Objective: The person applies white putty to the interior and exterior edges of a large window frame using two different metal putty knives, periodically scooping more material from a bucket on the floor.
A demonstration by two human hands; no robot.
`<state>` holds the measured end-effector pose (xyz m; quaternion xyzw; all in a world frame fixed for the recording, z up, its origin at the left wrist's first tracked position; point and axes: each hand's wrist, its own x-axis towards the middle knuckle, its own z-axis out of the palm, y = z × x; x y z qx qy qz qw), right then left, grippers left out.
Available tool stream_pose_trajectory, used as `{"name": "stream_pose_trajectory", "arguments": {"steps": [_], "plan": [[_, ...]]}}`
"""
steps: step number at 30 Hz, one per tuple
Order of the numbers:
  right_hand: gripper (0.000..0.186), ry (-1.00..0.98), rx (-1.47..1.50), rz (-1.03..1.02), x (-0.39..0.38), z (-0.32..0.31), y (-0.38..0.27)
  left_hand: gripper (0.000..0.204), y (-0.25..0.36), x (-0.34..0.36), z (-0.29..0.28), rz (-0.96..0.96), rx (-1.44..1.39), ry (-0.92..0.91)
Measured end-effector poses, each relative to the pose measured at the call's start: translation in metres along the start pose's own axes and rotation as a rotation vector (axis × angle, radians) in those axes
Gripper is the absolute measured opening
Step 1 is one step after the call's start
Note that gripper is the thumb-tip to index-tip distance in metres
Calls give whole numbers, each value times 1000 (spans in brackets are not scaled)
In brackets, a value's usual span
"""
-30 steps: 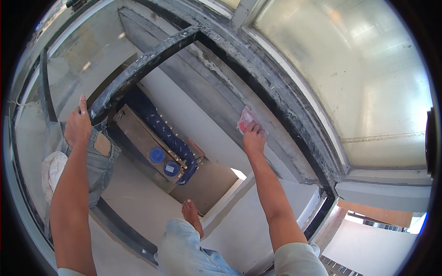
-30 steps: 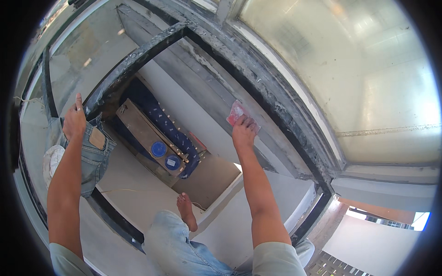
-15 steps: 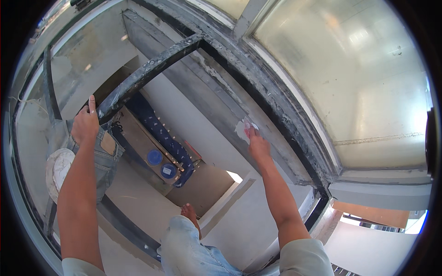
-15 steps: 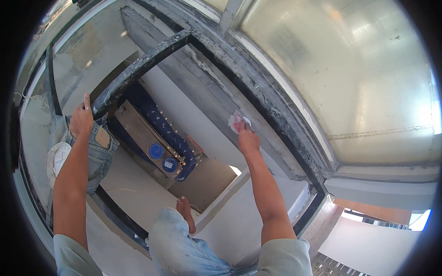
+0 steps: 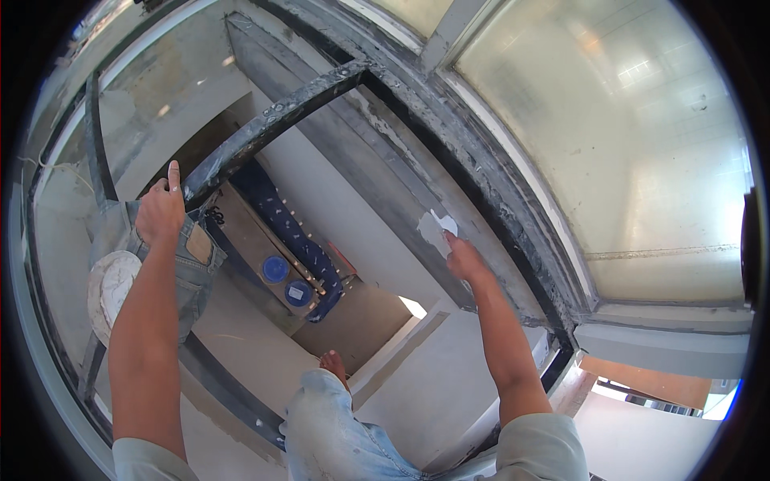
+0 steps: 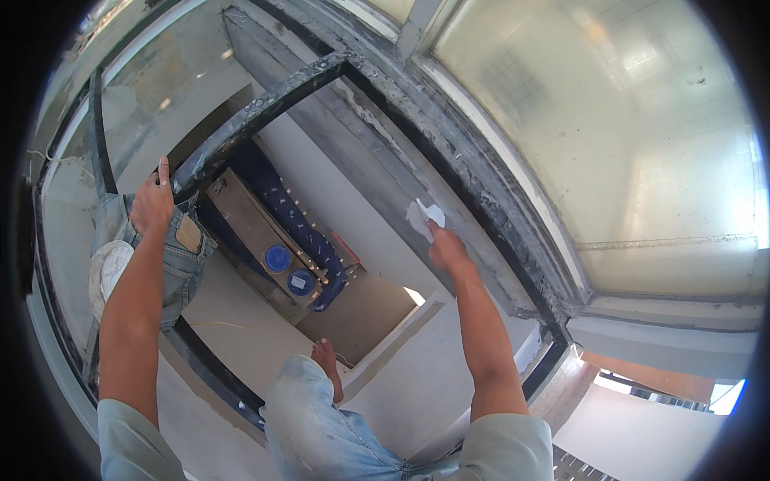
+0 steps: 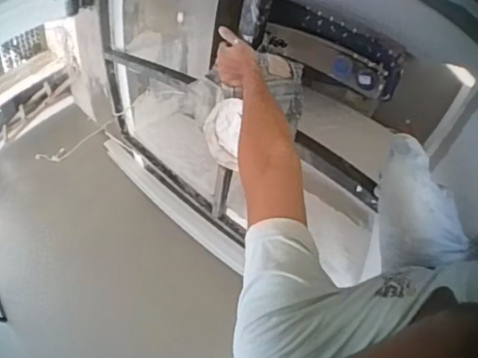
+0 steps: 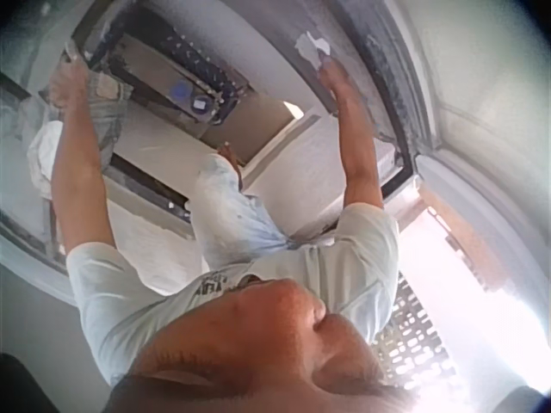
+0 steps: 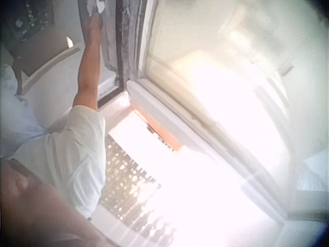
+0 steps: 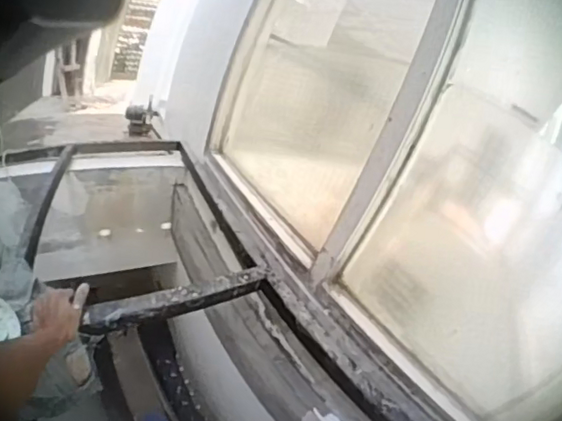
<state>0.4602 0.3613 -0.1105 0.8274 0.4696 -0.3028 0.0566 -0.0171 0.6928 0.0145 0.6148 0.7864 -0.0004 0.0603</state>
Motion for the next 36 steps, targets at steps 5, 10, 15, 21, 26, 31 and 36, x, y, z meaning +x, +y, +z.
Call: {"name": "stream_pose_trajectory", "arguments": {"steps": [5,10,15,21,26,31,36], "plan": [[61,177,45,148,35,-30,-24,82,2,0,7,1,-35,44],[55,227,-175,147,70,-9,-31,79,2,6,16,3,-72,51],[56,38,-162,-23,32,5,-34,81,-3,1,1,-5,-33,30],[60,197,4,93,26,-28,-50,81,-4,-1,4,0,-42,14],[48,220,-89,120,90,-51,-12,81,9,0,10,16,-54,27],[48,-126,60,-70,80,-34,-4,80,-4,2,8,-4,-60,40],[46,251,34,-45,65,-12,-40,79,-3,5,3,12,-33,51]]}}
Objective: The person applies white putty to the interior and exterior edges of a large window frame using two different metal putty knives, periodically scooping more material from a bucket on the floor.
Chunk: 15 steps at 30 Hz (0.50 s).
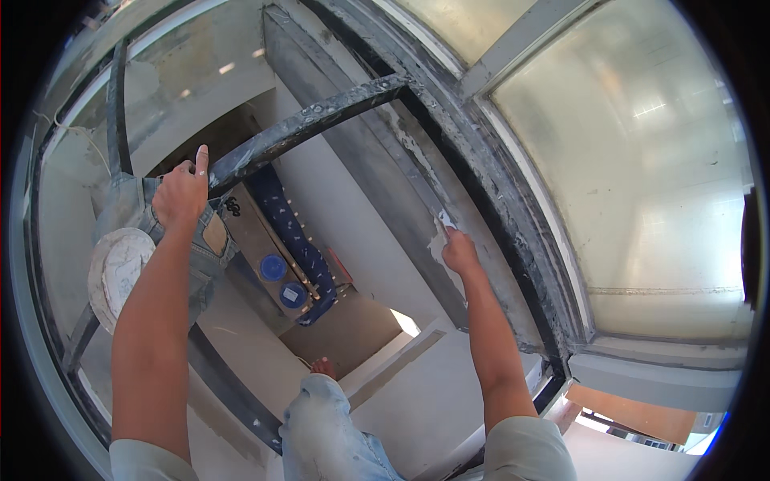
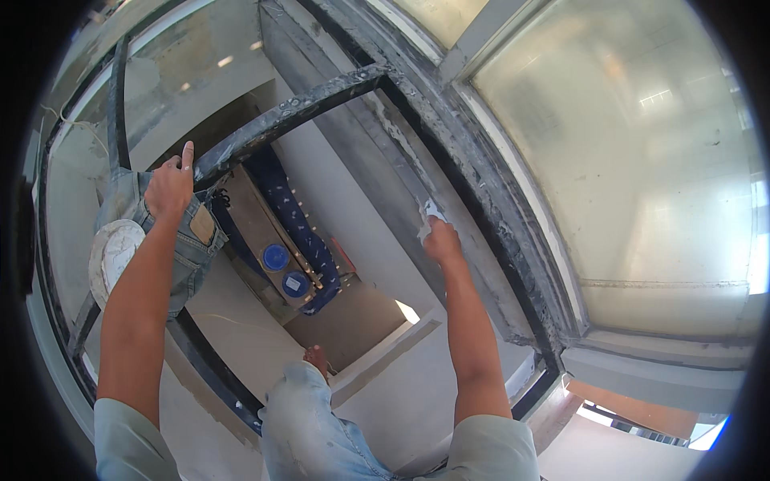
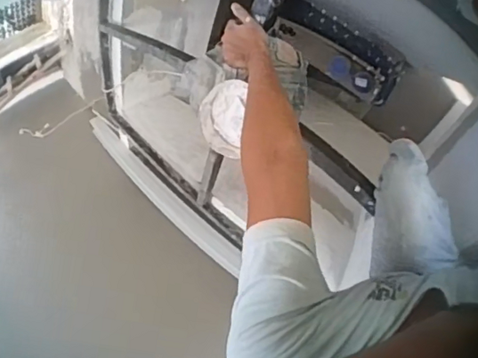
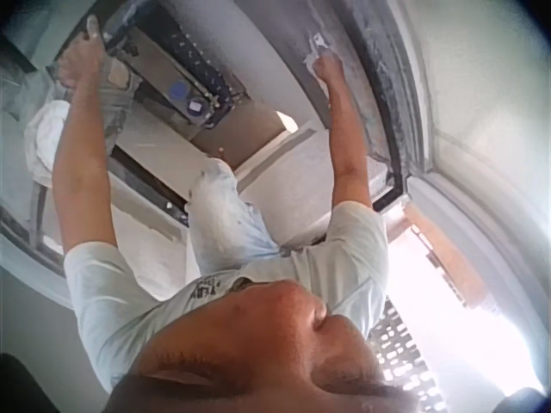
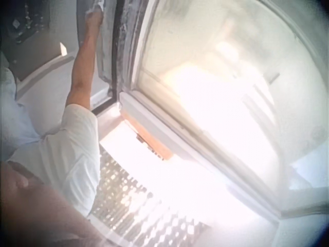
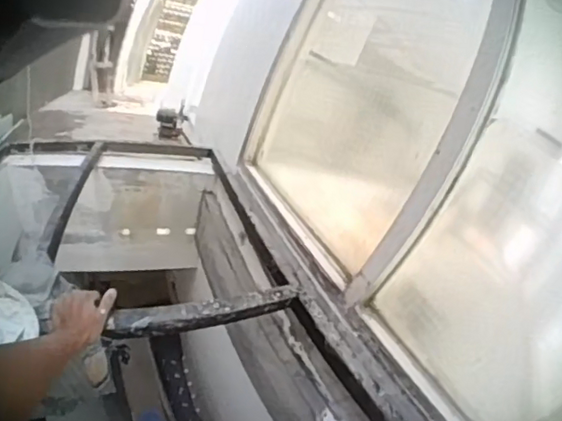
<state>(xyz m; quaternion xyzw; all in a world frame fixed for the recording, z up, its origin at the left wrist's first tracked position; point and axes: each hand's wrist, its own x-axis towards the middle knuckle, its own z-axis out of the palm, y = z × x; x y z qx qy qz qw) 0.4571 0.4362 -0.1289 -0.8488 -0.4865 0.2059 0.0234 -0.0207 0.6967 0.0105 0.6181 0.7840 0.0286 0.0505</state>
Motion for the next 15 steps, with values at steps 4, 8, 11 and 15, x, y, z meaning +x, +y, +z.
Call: {"name": "stream_pose_trajectory", "arguments": {"steps": [4,8,11,15], "plan": [[33,105,-42,62,40,-22,-29,78,3,-4,0,-25,-23,-56],[29,40,-175,83,59,6,-35,75,7,0,4,-1,-26,-16],[29,95,-218,82,55,13,-33,74,11,-1,4,5,-35,0],[31,-50,-115,-33,7,-1,-42,74,-5,0,3,-10,3,-3]]}}
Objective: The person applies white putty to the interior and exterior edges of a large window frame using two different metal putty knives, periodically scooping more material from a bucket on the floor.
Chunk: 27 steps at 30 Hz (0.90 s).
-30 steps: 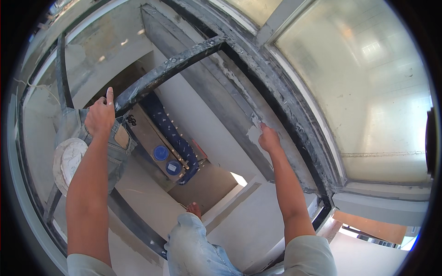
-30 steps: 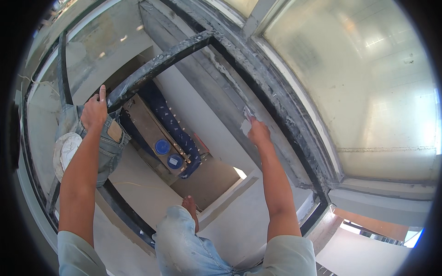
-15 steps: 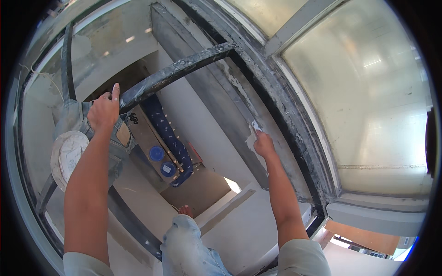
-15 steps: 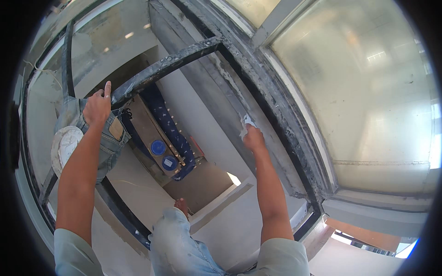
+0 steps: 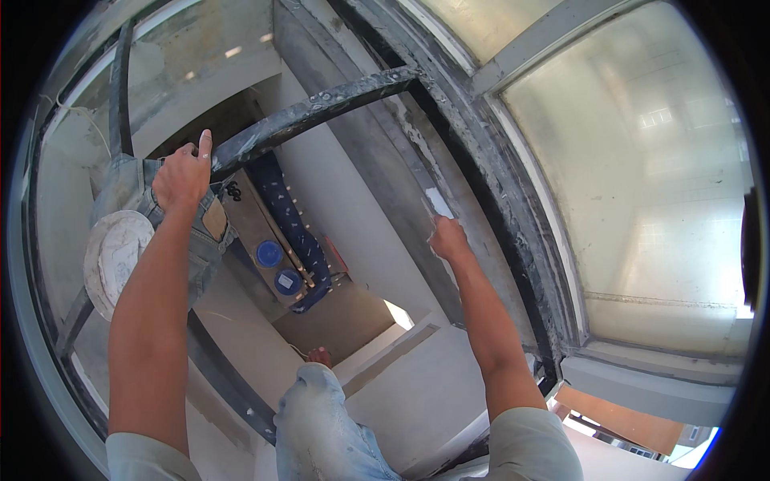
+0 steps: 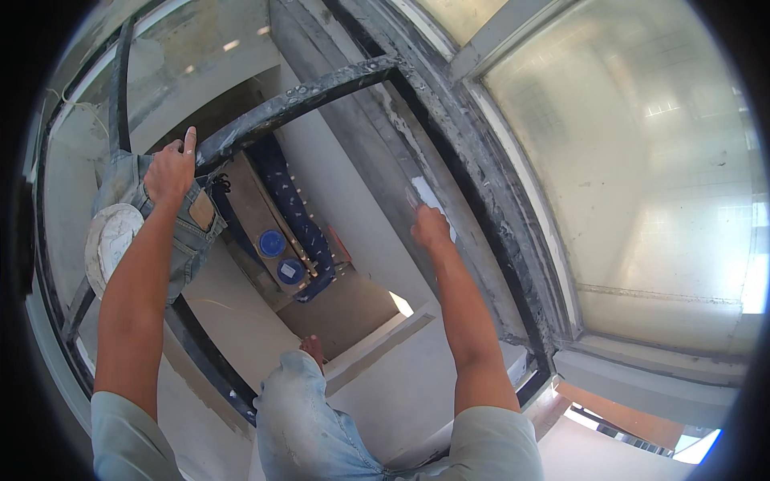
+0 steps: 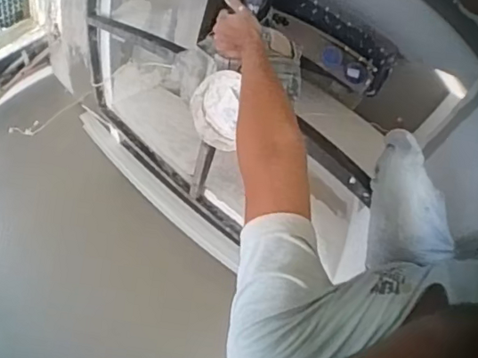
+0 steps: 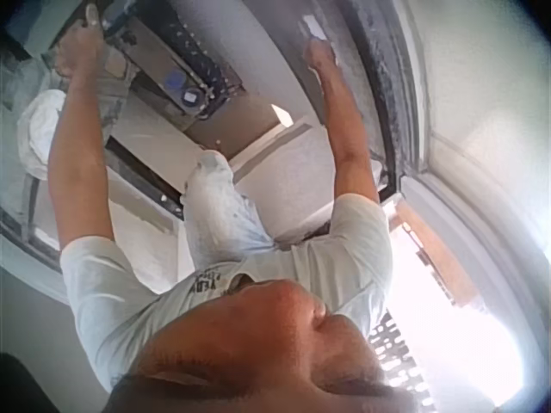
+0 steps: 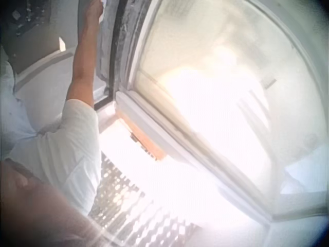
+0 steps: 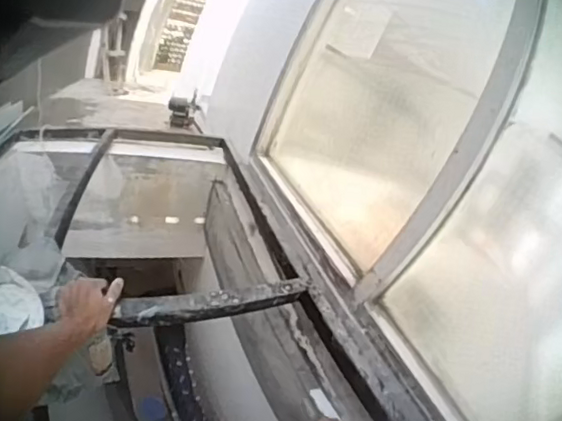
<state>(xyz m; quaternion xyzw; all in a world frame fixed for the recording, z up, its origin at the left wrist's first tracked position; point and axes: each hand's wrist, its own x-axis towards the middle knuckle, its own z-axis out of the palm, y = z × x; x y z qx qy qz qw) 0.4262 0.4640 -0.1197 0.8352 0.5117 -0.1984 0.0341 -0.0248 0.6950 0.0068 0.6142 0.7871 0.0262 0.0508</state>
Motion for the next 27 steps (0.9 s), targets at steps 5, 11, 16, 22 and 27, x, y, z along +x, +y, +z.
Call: {"name": "stream_pose_trajectory", "arguments": {"steps": [5,11,16,22,27], "plan": [[36,108,54,102,39,-19,29,74,5,-2,3,-9,-5,1],[34,-58,-35,70,58,-31,41,74,15,-6,0,12,-13,-27],[34,-58,73,-110,20,12,21,72,2,-1,-5,29,-4,-8],[30,180,93,23,63,-18,1,69,6,-3,-1,28,-19,22],[26,91,-117,58,95,-1,-14,69,13,-1,-2,18,-43,-18]]}}
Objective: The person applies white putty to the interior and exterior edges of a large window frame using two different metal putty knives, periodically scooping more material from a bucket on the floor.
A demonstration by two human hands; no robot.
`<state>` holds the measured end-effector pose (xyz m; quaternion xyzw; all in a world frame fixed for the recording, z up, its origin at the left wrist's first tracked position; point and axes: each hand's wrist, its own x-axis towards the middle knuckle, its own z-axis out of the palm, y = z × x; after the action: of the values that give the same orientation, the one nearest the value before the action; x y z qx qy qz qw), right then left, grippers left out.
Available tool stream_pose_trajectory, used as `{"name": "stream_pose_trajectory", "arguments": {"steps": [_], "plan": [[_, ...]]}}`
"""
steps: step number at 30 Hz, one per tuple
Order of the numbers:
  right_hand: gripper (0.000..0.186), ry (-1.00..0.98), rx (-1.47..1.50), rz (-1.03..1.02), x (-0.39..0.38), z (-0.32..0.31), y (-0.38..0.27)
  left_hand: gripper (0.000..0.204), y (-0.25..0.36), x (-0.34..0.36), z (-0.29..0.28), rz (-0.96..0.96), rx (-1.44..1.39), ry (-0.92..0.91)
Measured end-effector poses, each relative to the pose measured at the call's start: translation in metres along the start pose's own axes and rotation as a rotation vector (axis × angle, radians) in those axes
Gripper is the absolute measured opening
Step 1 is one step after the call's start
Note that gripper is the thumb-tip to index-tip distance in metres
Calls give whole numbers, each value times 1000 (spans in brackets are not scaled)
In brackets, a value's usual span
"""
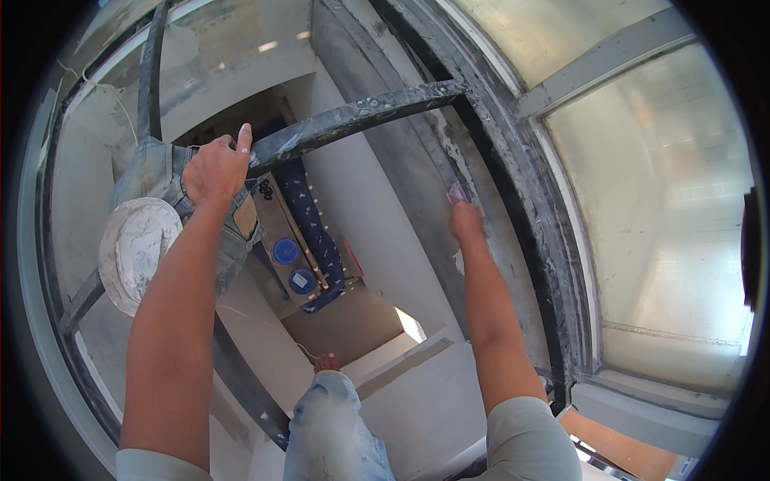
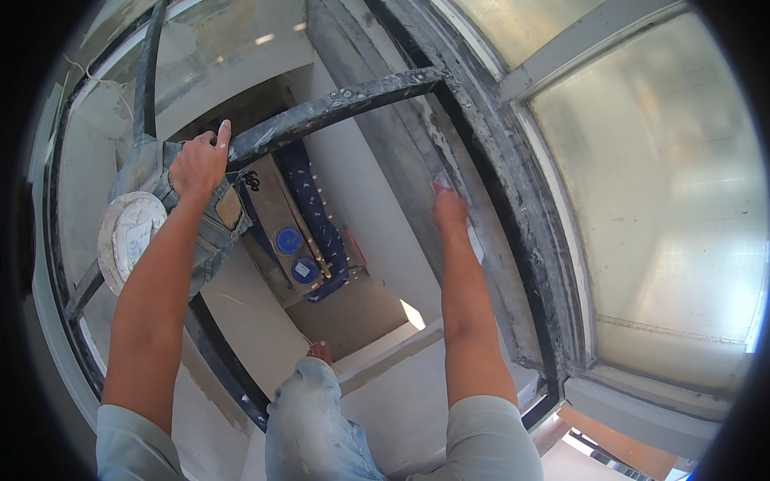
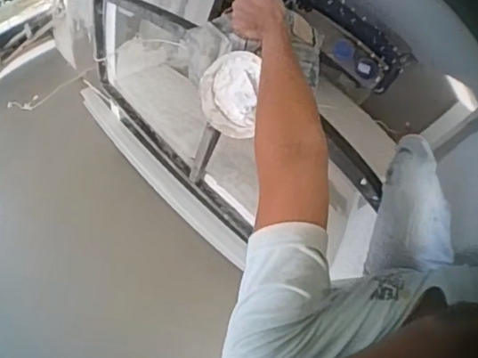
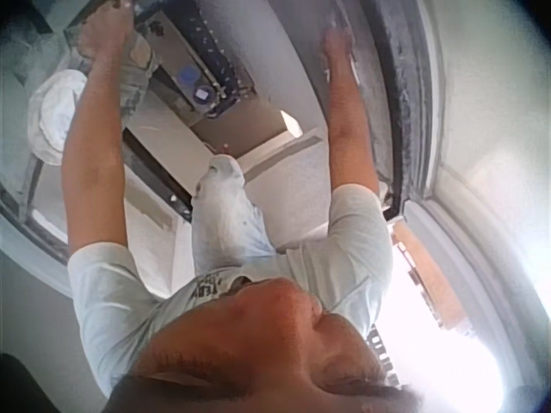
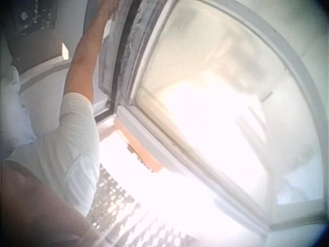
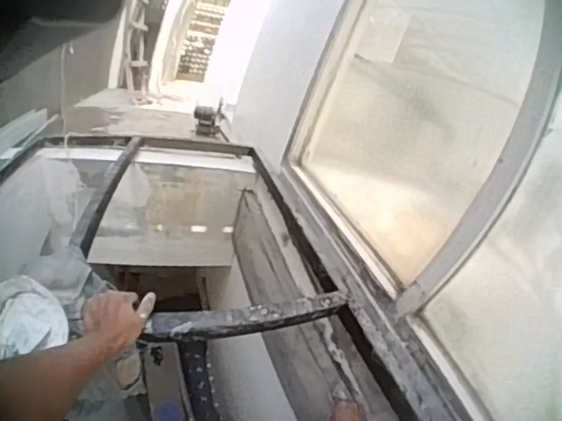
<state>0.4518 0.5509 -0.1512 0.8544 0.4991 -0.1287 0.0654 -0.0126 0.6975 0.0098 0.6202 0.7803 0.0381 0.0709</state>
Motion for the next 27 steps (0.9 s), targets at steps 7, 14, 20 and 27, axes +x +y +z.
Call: {"name": "stream_pose_trajectory", "arguments": {"steps": [7,14,20,27], "plan": [[33,-148,2,-75,-34,-9,4,71,-13,2,-2,-7,23,-77],[39,-39,83,-1,5,-16,36,68,0,-1,0,5,7,23],[39,-344,204,-97,-2,-25,34,67,-9,-3,4,12,0,83],[37,27,259,-131,-29,-16,0,65,-14,-2,4,17,24,50]]}}
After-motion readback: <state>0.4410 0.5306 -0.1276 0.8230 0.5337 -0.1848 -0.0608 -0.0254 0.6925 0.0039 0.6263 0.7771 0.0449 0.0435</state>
